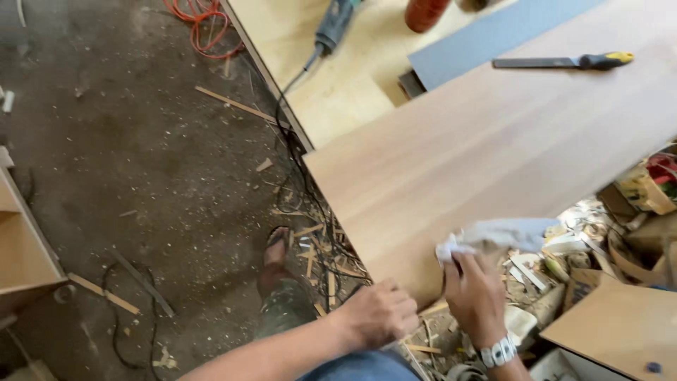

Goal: The person cleans a wood panel by applying liquid from a bottle onto a cloth and wiping the surface, then uses a power sander on the same panel.

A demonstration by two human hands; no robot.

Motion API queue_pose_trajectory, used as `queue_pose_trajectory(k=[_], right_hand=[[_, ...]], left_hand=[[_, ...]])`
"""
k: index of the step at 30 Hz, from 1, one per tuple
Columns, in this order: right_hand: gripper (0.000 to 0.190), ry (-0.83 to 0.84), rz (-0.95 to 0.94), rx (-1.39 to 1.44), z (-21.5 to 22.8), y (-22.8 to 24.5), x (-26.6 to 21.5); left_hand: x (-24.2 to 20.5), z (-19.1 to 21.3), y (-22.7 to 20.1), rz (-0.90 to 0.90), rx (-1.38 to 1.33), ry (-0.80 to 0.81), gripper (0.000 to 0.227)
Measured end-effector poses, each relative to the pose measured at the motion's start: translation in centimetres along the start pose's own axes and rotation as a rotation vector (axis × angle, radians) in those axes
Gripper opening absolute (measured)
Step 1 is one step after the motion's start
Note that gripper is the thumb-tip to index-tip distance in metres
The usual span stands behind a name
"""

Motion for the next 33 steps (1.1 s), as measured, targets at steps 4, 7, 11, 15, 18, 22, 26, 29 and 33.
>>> queue_pose_trajectory(k=[4, 7, 11, 15, 18, 22, 26, 29, 33], right_hand=[[0.018, -0.037, -0.047, -0.006, -2.2, 3.8, -0.5], [0.012, -0.089, -0.101, -0.074, -6.5, 4.3, 4.2], [0.024, -0.297, -0.116, -0.216, -8.8, 3.6, 15.0], [0.059, -0.257, -0.232, 0.034, -8.1, 8.4, 19.8], [0.054, -0.251, -0.188, 0.015, -6.5, 14.9, 15.6], [0.070, -0.056, -0.447, -0.098, -8.6, 14.7, 5.0], [0.065, -0.066, -0.660, 0.071, -5.6, 16.5, -1.2], [0.058, -0.187, -0.774, 0.173, -3.4, 18.5, -4.3], [0.059, -0.334, -1.122, 0.261, -1.6, 22.3, -6.3]], left_hand=[[-1.3, 6.0, 10.5, -0.025, -0.150, -0.102, 0.020], [1.7, 11.2, 25.5, 0.128, -0.069, -0.202, 0.026], [6.6, 11.5, 44.6, 0.596, 0.352, -0.241, 0.067], [10.1, 7.4, 55.4, 0.958, 0.494, 0.096, 0.103], [10.1, 6.1, 59.2, 1.079, 0.316, 0.226, 0.120], [10.2, 5.9, 62.4, 1.097, 0.266, 0.148, 0.111], [10.0, 12.1, 56.9, 1.172, -0.251, 0.135, 0.066], [7.9, 18.9, 49.5, 1.154, -0.661, 0.159, 0.046], [1.7, 24.3, 41.9, 1.164, -0.896, 0.297, 0.076]])
Point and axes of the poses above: each hand's wrist, its own x-axis towards the middle knuckle, its own z-axis out of the back of the hand, y = z × x, the point moved 5 cm from there along x, towards the middle knuckle, and after that the axes turned 8 degrees about -y, right-handed, at the moved point
